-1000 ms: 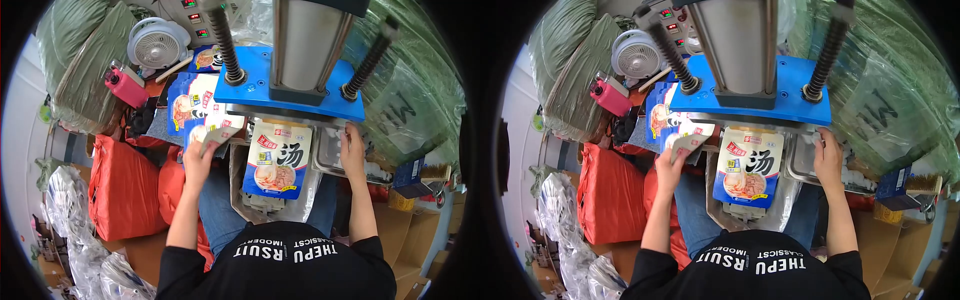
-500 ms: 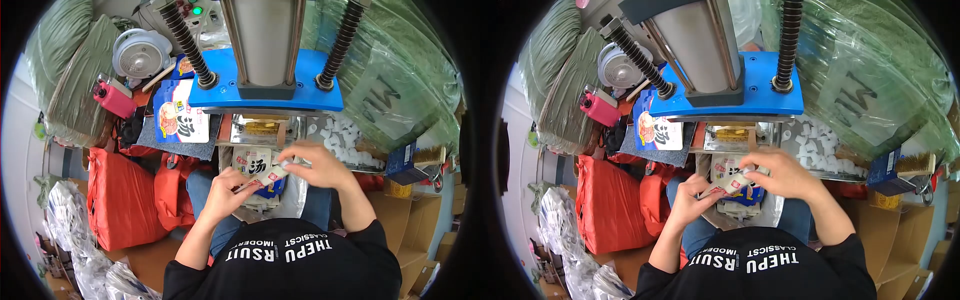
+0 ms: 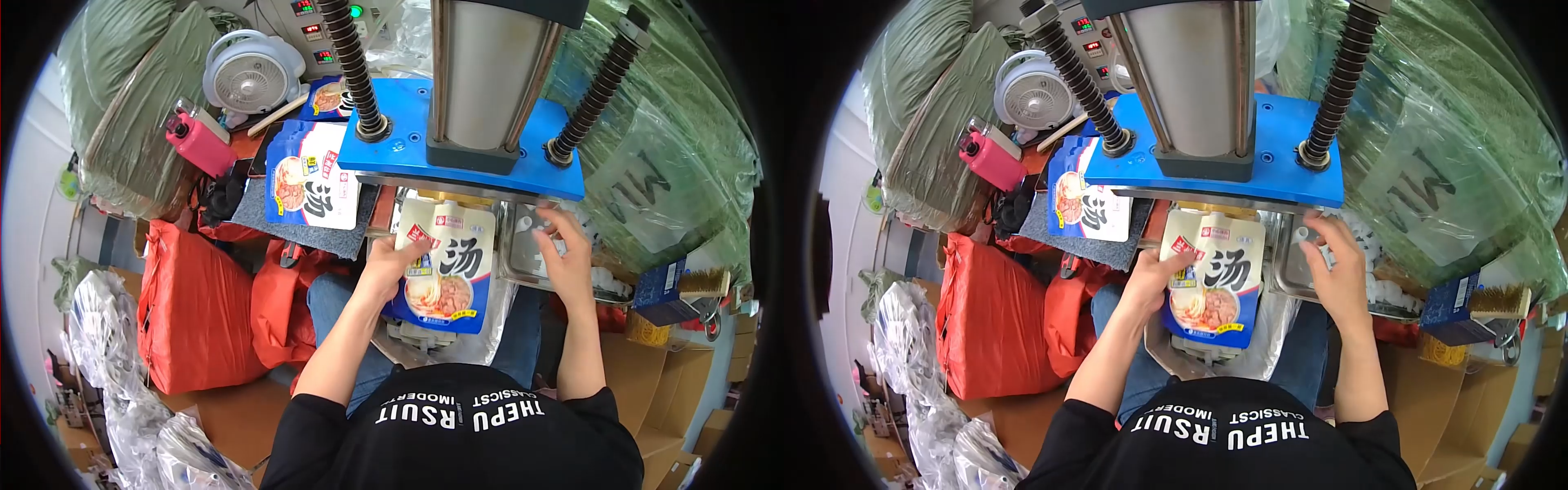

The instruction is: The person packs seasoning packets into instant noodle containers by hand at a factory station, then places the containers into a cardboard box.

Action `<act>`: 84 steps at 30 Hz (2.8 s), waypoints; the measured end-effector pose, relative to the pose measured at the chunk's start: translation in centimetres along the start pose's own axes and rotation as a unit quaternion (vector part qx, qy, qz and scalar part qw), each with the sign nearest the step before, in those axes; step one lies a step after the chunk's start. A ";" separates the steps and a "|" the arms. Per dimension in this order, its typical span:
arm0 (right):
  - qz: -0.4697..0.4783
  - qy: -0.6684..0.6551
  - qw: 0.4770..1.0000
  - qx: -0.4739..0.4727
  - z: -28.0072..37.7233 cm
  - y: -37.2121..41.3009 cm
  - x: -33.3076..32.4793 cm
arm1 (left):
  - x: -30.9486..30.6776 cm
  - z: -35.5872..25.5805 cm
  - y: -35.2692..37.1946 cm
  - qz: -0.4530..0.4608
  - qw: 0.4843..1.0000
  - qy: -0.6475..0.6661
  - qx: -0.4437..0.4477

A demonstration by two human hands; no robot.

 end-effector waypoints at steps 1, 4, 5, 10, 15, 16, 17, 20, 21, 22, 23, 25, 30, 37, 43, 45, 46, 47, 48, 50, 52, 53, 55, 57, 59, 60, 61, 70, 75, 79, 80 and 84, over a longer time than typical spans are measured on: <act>-0.046 0.039 0.998 -0.034 -1.3 0.1 0.7 | 0.1 0.2 -0.4 0.003 1.000 0.000 -0.002; 0.010 0.218 0.962 -0.165 -5.9 1.6 4.2 | 0.5 0.8 -1.2 0.021 0.998 0.059 -0.004; 0.007 0.218 0.962 -0.165 -6.0 1.1 3.9 | 0.7 -0.2 -1.1 0.016 0.999 -0.022 0.025; -0.054 0.010 0.998 0.019 -4.8 -0.4 2.1 | -5.5 -10.8 1.2 -0.200 0.756 -0.382 0.492; -0.059 -0.002 0.997 0.040 -6.9 0.7 2.0 | -12.2 -5.5 2.3 -0.114 0.566 -0.650 0.494; -0.065 -0.011 0.997 0.045 -6.9 0.9 2.0 | -12.3 -5.8 2.3 -0.119 0.591 -0.619 0.503; -0.064 -0.018 0.996 0.054 -6.9 1.6 1.8 | -12.5 -5.5 2.8 -0.125 0.620 -0.588 0.504; -0.056 -0.098 0.983 0.144 -6.0 2.1 2.6 | -12.3 -6.9 1.6 -0.156 0.657 -0.519 0.523; -0.064 -0.161 0.967 0.185 -5.6 2.2 2.8 | -11.6 -7.3 1.6 -0.183 0.697 -0.417 0.554; -0.019 -0.160 0.968 0.191 -4.7 2.4 2.9 | -10.7 -7.5 2.6 -0.214 0.693 -0.426 0.541; 0.023 -0.156 0.967 0.199 -3.9 2.7 2.9 | -9.5 -7.8 4.2 -0.239 0.691 -0.433 0.527; 0.135 -0.128 0.975 0.121 -1.7 3.0 3.1 | -6.8 -6.4 6.3 -0.188 0.690 -0.427 0.553; 0.300 -0.084 0.940 -0.141 6.2 1.1 4.2 | -1.1 -4.3 9.3 0.009 0.835 -0.390 0.388; 0.238 -0.220 0.930 0.173 1.9 5.9 6.2 | -1.6 1.9 9.0 0.075 0.988 -0.135 0.019; 0.088 -0.022 0.995 0.047 0.0 1.2 0.9 | -0.1 0.4 2.1 -0.008 1.000 -0.006 -0.022; -0.017 0.058 0.997 -0.040 -0.4 0.1 -0.2 | 0.3 0.3 0.0 0.004 1.000 0.010 -0.014; -0.016 0.060 0.997 -0.039 -2.2 0.3 0.3 | 0.6 0.4 -0.8 0.006 0.999 0.037 -0.015; 0.022 0.182 0.981 -0.067 -4.5 0.9 1.3 | 0.9 0.5 -1.2 0.009 0.998 0.062 -0.018; 0.060 0.302 0.947 -0.091 -6.4 1.8 2.0 | 1.0 0.8 -1.3 0.026 0.997 0.073 -0.023; 0.022 0.300 0.949 -0.092 -6.4 1.6 2.5 | 1.0 0.1 -1.5 0.020 1.000 0.009 -0.004; -0.014 0.207 0.971 -0.115 -5.6 1.3 2.7 | -1.1 -0.6 -2.2 0.026 0.986 -0.159 0.052; -0.014 0.204 0.972 -0.116 -4.8 0.7 2.6 | -2.1 -4.1 -1.4 -0.031 0.958 -0.255 0.129; -0.033 0.053 0.998 0.015 -3.4 -0.6 1.5 | -6.3 -9.5 -0.8 -0.195 0.822 -0.324 0.427; -0.042 0.025 0.999 -0.006 -3.7 -0.8 1.0 | -8.3 -13.2 1.6 -0.208 0.700 -0.437 0.526; -0.026 -0.045 0.998 0.031 -5.2 -0.2 1.2 | -10.2 -7.7 1.9 -0.189 0.557 -0.644 0.489; -0.017 -0.070 0.996 0.051 -6.3 0.5 1.5 | -11.9 -5.6 2.5 -0.179 0.580 -0.613 0.505; -0.020 -0.073 0.996 0.053 -6.4 0.5 1.8 | -12.2 -5.3 2.8 -0.166 0.603 -0.580 0.522; 0.133 -0.234 0.932 0.242 -2.7 4.1 4.0 | -8.5 -6.8 5.5 -0.196 0.720 -0.436 0.503; 0.256 -0.166 0.952 -0.028 5.6 1.8 4.2 | -2.6 -4.4 8.6 -0.001 0.827 -0.397 0.399; 0.249 -0.238 0.939 0.005 6.0 3.3 5.5 | -2.3 -0.3 9.5 0.074 0.973 -0.190 0.109; 0.237 -0.246 0.939 0.039 5.4 3.9 5.6 | -2.2 0.6 9.8 0.078 0.988 -0.131 0.033; 0.184 -0.185 0.956 0.133 1.8 4.6 4.9 | -1.6 2.0 7.9 0.066 0.994 -0.087 -0.018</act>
Point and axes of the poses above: each hand's wrist, its own y-axis away from the middle knuckle, its own x-axis out of the palm, z = x × y, the point moved 5 cm from there along -y, towards the middle knuckle, and after that the axes turned 13 degrees about -z, right-handed, at the moved point
